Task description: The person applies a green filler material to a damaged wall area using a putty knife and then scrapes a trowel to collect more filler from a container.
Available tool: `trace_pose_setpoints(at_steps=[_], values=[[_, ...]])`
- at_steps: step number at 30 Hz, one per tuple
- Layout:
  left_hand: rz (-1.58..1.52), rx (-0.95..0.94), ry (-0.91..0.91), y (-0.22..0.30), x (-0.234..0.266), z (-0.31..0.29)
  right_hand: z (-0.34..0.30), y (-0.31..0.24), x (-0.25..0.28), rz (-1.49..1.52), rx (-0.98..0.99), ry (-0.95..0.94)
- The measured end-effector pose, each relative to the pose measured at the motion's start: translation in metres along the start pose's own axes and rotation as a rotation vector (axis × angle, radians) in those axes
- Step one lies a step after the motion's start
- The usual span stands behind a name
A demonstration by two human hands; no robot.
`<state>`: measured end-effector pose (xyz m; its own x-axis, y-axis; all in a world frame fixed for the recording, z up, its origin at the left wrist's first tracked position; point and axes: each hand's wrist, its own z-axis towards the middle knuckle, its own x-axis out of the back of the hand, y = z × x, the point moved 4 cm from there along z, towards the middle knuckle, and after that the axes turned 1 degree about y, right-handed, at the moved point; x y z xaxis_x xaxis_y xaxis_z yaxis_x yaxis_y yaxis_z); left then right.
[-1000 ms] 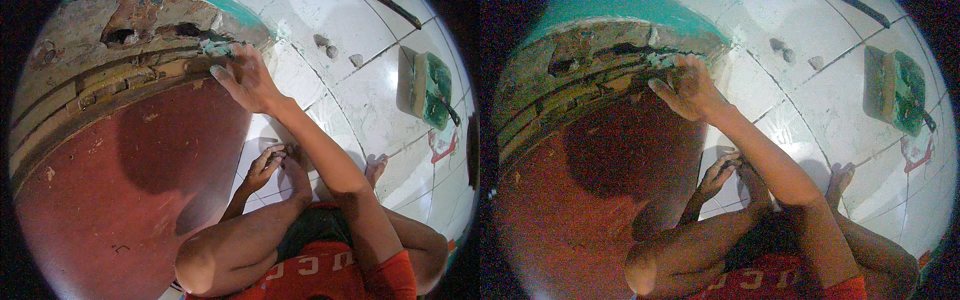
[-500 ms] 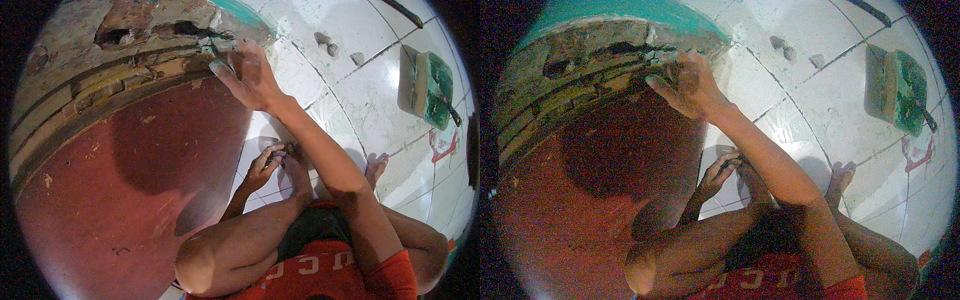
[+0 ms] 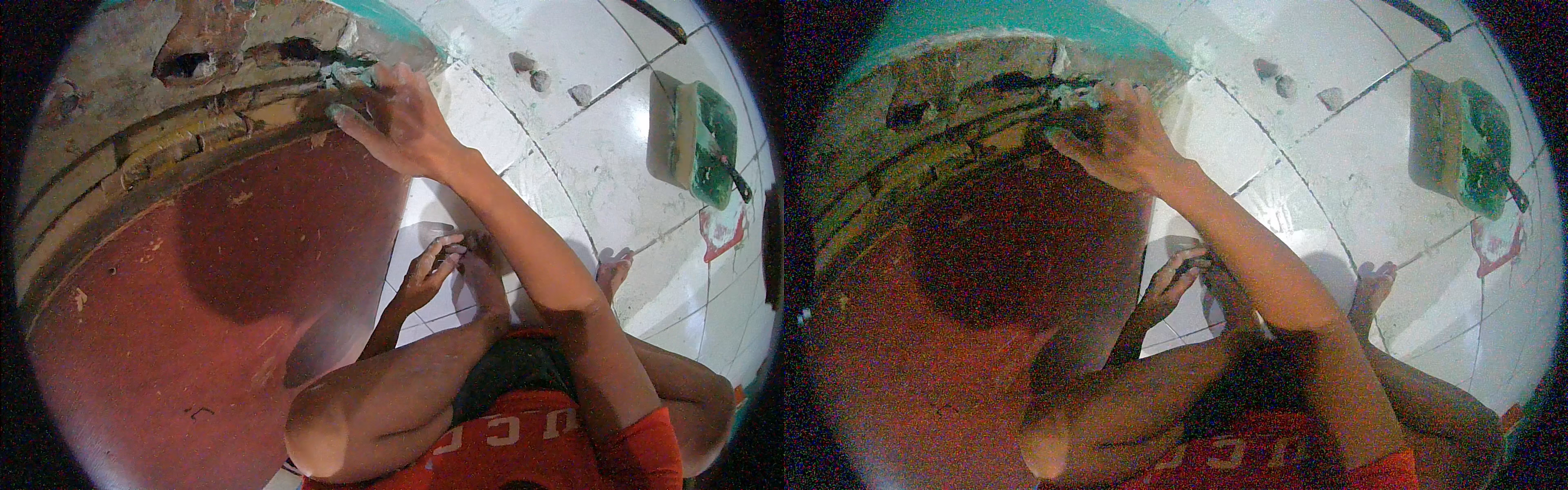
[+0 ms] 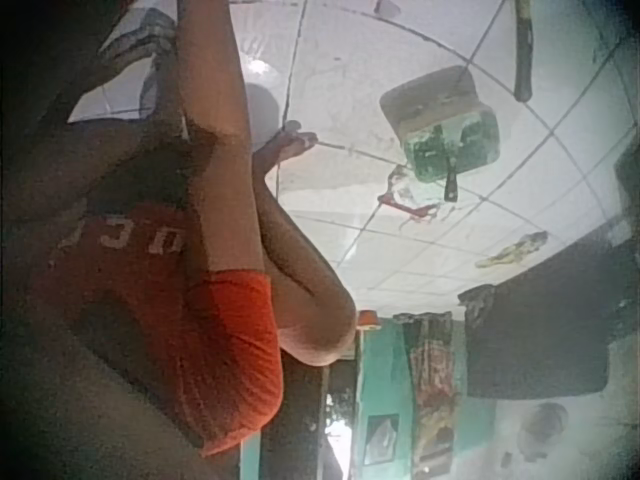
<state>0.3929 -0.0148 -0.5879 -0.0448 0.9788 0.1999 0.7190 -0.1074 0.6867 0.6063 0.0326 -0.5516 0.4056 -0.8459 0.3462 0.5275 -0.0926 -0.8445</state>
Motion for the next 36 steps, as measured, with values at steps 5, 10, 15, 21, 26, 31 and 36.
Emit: trace_pose_setpoints(at_steps=[5, 10, 15, 21, 26, 31, 36], values=[[-0.034, -0.044, 0.022, -0.003, -0.001, -0.001, 0.003, -0.006, 0.008, -0.163, 0.054, -0.005], [-0.017, -0.049, 0.014, -0.001, -0.001, -0.001, 0.003, 0.002, 0.006, -0.041, 0.228, 0.260], [-0.035, -0.057, 0.020, -0.010, -0.001, -0.002, 0.007, 0.004, 0.003, 0.068, 0.075, -0.028], [-0.038, -0.041, 0.018, -0.005, -0.003, 0.000, 0.014, 0.005, 0.008, -0.054, -0.091, -0.321], [-0.079, -0.004, 0.007, -0.011, -0.007, 0.002, 0.018, -0.001, 0.018, -0.026, -0.120, -0.427], [-0.083, 0.042, 0.012, -0.013, -0.009, 0.002, 0.018, 0.000, 0.022, -0.074, -0.040, -0.327], [-0.077, 0.050, 0.006, -0.009, -0.011, -0.002, 0.022, -0.005, 0.029, -0.051, -0.049, -0.359]])
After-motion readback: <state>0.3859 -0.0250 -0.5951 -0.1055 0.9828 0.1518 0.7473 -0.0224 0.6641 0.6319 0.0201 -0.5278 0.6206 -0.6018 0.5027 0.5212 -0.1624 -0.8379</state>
